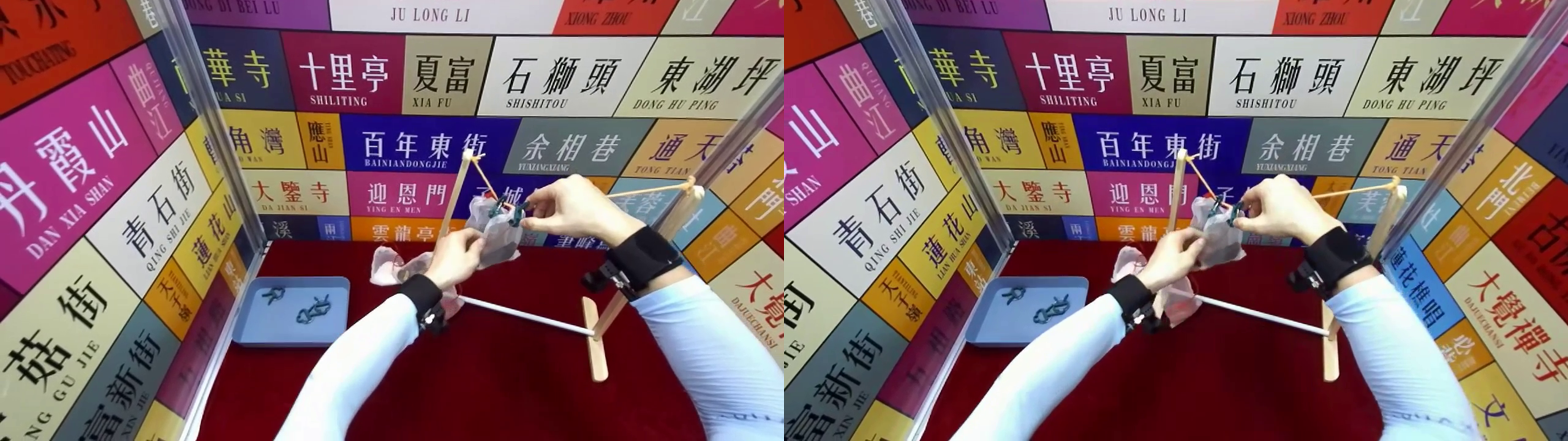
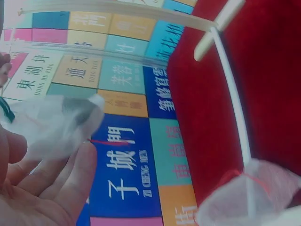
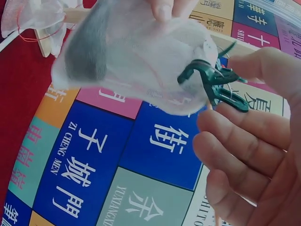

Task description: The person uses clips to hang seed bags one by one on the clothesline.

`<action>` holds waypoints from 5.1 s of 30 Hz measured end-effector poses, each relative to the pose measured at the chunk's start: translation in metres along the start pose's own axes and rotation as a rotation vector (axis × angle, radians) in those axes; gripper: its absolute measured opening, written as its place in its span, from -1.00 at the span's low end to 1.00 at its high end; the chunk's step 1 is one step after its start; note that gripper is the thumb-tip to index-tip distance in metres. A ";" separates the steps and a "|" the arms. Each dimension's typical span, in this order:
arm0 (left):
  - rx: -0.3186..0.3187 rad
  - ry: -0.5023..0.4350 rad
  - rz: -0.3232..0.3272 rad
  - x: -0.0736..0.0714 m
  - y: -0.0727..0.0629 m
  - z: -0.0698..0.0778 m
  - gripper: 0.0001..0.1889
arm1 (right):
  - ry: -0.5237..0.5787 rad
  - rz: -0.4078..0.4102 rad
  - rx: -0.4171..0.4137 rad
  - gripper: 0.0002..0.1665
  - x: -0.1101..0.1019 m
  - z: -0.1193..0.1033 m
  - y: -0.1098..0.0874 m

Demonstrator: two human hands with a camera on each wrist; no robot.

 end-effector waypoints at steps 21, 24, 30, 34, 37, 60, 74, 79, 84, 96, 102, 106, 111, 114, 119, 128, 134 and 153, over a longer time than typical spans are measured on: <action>-0.184 0.341 -0.147 -0.096 -0.092 -0.132 -0.72 | 0.032 -0.137 0.182 -0.68 0.061 0.038 -0.037; -0.232 0.379 -0.149 -0.108 -0.105 -0.149 -0.72 | 0.035 -0.179 0.199 -0.62 0.081 0.047 -0.044; -0.292 0.445 -0.139 -0.128 -0.130 -0.178 -0.73 | 0.037 -0.267 0.234 -0.50 0.115 0.061 -0.059; -0.340 0.505 -0.161 -0.139 -0.147 -0.200 -0.74 | 0.051 -0.293 0.259 -0.46 0.129 0.066 -0.067; -0.351 0.554 -0.175 -0.146 -0.159 -0.211 -0.74 | 0.065 -0.296 0.265 -0.46 0.137 0.067 -0.071; -0.481 0.648 -0.319 -0.139 -0.229 -0.269 -0.61 | 0.089 -0.403 0.241 -0.57 0.167 0.063 -0.089; -0.509 0.565 -0.273 -0.140 -0.220 -0.259 -0.83 | 0.075 -0.413 0.205 -0.60 0.168 0.046 -0.083; -0.463 0.518 -0.180 -0.139 -0.208 -0.248 -0.84 | 0.073 -0.424 0.201 -0.59 0.168 0.040 -0.082; -0.348 0.492 -0.117 -0.132 -0.191 -0.231 -0.83 | 0.079 -0.425 0.199 -0.61 0.167 0.036 -0.082; -0.236 0.348 -0.090 -0.091 -0.151 -0.183 -0.83 | 0.092 -0.402 0.146 -0.63 0.167 0.023 -0.074; -0.139 0.290 -0.104 -0.059 -0.141 -0.165 -0.88 | 0.103 -0.374 0.114 -0.67 0.167 0.015 -0.073; -0.157 0.223 -0.143 -0.039 -0.135 -0.151 -0.87 | 0.130 -0.345 0.081 -0.72 0.166 0.009 -0.072; -0.184 0.073 -0.198 -0.017 -0.122 -0.128 -0.85 | 0.168 -0.300 0.037 -0.74 0.167 -0.002 -0.072; -0.221 -0.092 -0.228 -0.005 -0.115 -0.112 -0.81 | 0.171 -0.273 0.004 -0.74 0.169 -0.012 -0.072; -0.258 -0.316 -0.285 0.014 -0.103 -0.082 -0.73 | 0.151 -0.205 -0.045 -0.59 0.172 -0.028 -0.071; -0.214 -0.470 -0.318 0.032 -0.085 -0.050 -0.82 | 0.132 -0.097 -0.140 -0.60 0.173 -0.045 -0.068; -0.238 -0.558 -0.325 0.034 -0.090 -0.049 -0.85 | 0.065 -0.020 -0.227 -0.72 0.171 -0.045 -0.074; -0.216 -0.005 -0.002 0.015 -0.099 -0.080 -0.89 | -0.110 -0.083 -0.153 -0.63 0.166 -0.025 -0.081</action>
Point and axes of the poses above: each hand's wrist, its own y-axis towards the middle knuckle, its own x-axis out of the palm, z = x × y, the point moved 4 cm from there along y, towards the middle knuckle, and after that the axes turned 14 degrees about x, right-handed, at the moved point
